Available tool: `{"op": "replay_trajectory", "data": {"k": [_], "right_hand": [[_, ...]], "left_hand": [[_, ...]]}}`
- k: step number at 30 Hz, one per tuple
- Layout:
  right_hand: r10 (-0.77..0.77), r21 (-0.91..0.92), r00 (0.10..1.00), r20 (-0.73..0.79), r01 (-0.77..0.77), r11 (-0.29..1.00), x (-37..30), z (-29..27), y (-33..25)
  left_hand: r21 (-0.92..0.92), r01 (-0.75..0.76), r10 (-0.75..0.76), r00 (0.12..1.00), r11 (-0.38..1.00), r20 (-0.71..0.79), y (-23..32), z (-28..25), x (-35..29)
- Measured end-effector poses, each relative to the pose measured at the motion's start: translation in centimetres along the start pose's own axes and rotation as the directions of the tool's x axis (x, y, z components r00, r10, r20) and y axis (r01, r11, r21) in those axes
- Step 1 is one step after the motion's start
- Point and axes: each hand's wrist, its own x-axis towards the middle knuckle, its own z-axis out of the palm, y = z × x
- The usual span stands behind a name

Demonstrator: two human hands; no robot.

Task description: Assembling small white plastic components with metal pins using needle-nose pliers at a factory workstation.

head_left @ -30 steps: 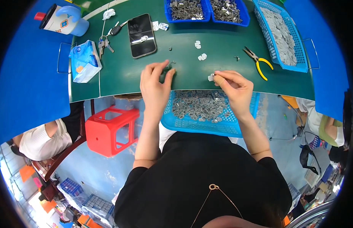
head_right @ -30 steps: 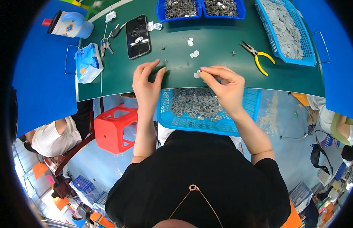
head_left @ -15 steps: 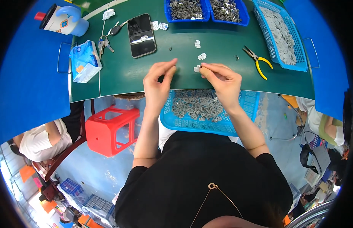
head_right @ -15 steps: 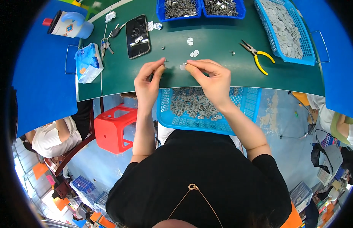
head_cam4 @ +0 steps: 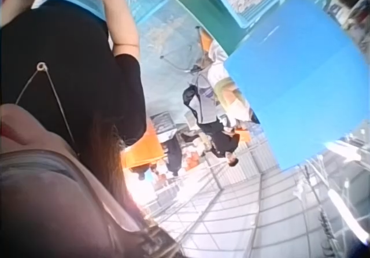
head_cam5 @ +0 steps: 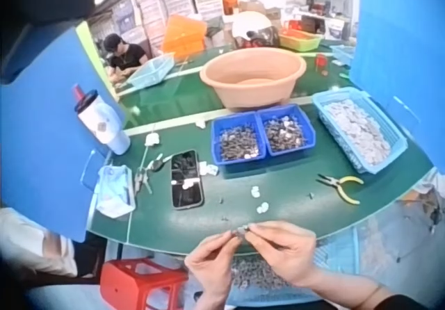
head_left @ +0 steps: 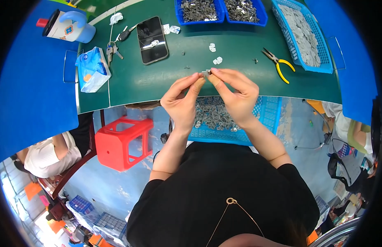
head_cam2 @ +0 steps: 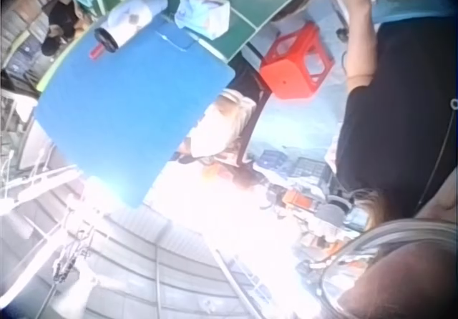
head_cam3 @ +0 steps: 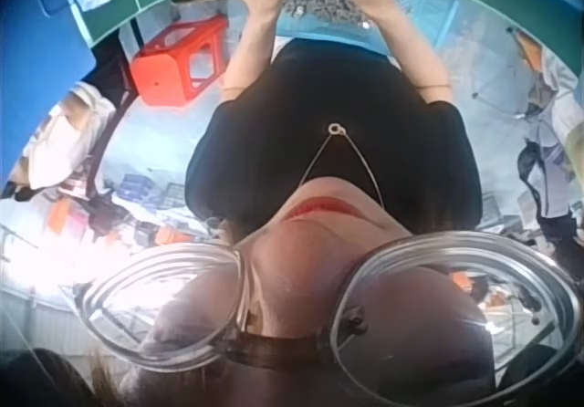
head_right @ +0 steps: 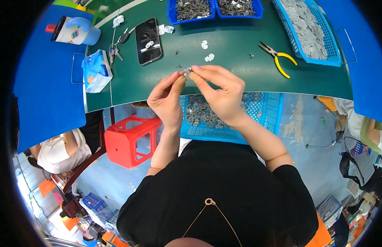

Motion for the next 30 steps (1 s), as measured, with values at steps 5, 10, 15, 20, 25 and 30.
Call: {"op": "replay_trajectory", "data": {"k": [5, 10, 15, 20, 25, 30], "right_hand": [[-0.113, -0.066, 0.993, -0.031, 0.111, 0.992, -0.1, 0.1, -0.1], [-0.308, -0.156, 0.951, -0.028, 0.301, 0.941, 0.0, 0.0, 0.2], [-0.414, -0.173, 0.910, -0.026, 0.404, 0.898, 0.1, -0.1, 0.5], [-0.444, -0.177, 0.896, -0.007, 0.436, 0.882, 0.4, -0.3, 0.6], [-0.500, -0.204, 0.865, 0.040, 0.497, 0.844, 0.5, -0.4, 0.8], [-0.554, -0.228, 0.831, 0.060, 0.551, 0.802, 0.6, -0.4, 0.6]], "left_hand": [[-0.027, -0.016, 0.016, 1.000, 1.000, -0.023, -0.1, 0.3, 0.0], [-0.013, 0.020, -0.021, 1.000, 1.000, -0.023, 0.0, 0.3, -0.1], [-0.045, 0.081, -0.082, 0.996, 0.996, -0.025, 0.4, 0.5, 0.0], [-0.023, 0.100, -0.101, 0.995, 0.995, -0.006, 0.8, 0.3, 0.1], [-0.150, 0.277, -0.272, 0.961, 0.949, 0.050, 1.6, 0.1, 0.4], [-0.256, 0.365, -0.341, 0.930, 0.895, 0.136, 1.1, -0.6, 0.5]]}}
